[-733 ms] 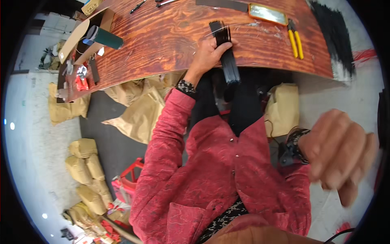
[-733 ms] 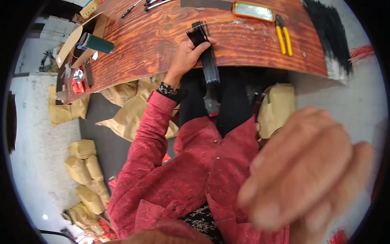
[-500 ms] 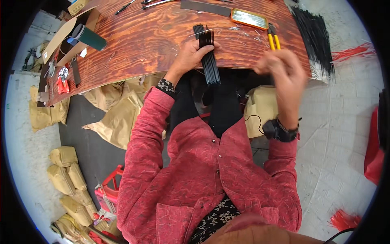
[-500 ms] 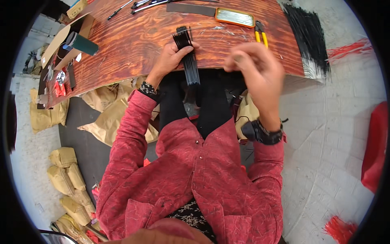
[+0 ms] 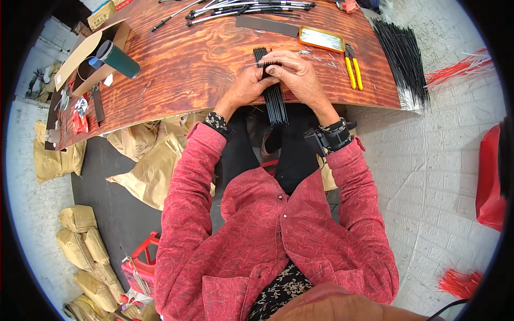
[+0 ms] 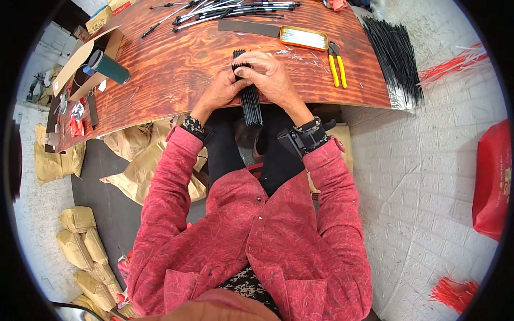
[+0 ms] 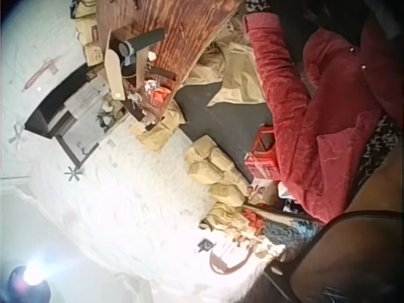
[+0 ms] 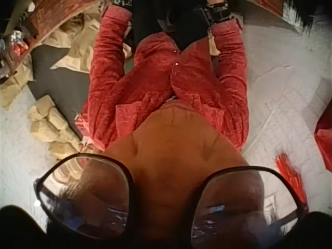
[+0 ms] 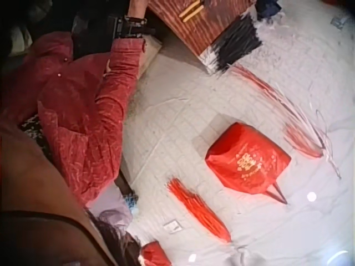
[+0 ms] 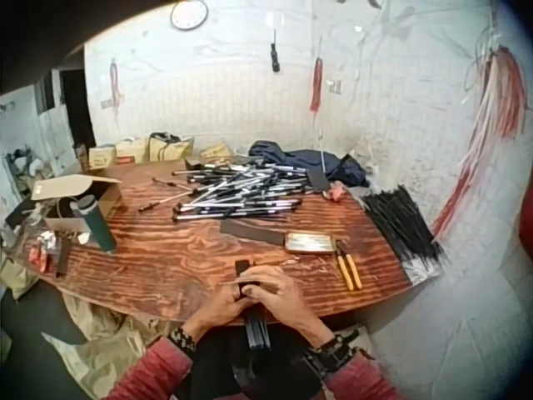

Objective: Assembling bundles of black rods into plastic components at a workbench.

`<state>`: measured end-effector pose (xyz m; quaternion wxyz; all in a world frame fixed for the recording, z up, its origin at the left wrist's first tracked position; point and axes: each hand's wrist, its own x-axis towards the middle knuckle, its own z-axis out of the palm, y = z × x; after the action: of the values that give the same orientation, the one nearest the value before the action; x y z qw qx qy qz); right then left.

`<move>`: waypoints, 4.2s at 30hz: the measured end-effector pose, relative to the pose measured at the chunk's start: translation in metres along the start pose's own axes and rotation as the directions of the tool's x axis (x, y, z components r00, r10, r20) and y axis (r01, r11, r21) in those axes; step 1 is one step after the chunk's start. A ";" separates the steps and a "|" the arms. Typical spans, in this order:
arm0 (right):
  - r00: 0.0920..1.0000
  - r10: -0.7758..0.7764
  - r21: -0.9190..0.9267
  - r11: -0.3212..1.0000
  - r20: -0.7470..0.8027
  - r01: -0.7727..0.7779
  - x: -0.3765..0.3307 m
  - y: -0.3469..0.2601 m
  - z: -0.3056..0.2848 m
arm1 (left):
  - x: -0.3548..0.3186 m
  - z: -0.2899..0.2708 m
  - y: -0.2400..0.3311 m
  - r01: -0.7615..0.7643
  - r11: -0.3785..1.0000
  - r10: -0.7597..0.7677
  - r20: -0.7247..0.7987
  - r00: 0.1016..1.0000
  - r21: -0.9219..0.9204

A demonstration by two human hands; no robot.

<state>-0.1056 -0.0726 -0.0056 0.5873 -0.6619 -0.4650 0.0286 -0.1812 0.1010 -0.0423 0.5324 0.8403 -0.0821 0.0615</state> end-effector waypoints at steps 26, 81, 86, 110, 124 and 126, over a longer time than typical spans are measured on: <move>0.975 0.219 0.028 0.975 0.037 -0.220 -0.008 0.002 0.005 | -0.005 -0.005 0.007 -0.021 0.999 0.019 0.060 0.998 0.044; 0.975 -0.219 -0.271 0.936 0.043 0.223 -0.018 0.006 -0.015 | 0.006 0.007 0.009 -0.273 0.949 0.280 -0.022 0.960 0.160; 0.945 0.310 0.004 0.950 0.102 -0.312 -0.046 -0.008 -0.039 | -0.001 -0.001 0.007 0.066 0.971 -0.093 0.112 0.989 0.230; 0.976 0.147 -0.113 0.985 0.163 -0.129 -0.116 0.007 0.007 | 0.024 -0.010 0.012 -0.168 0.982 0.148 0.192 0.970 0.087; 0.858 0.476 0.219 0.831 0.193 -0.511 -0.133 0.019 0.020 | 0.019 -0.009 0.043 -0.018 1.000 0.017 0.125 0.992 0.001; 0.850 0.482 0.190 0.833 0.214 -0.520 -0.133 0.018 0.019 | 0.018 -0.009 0.043 -0.005 1.000 0.007 0.118 0.993 -0.014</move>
<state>-0.1812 -0.1423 -0.0939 0.5962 -0.6802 -0.3127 0.2901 -0.1719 0.0899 0.0027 0.5319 0.8386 -0.1164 0.0128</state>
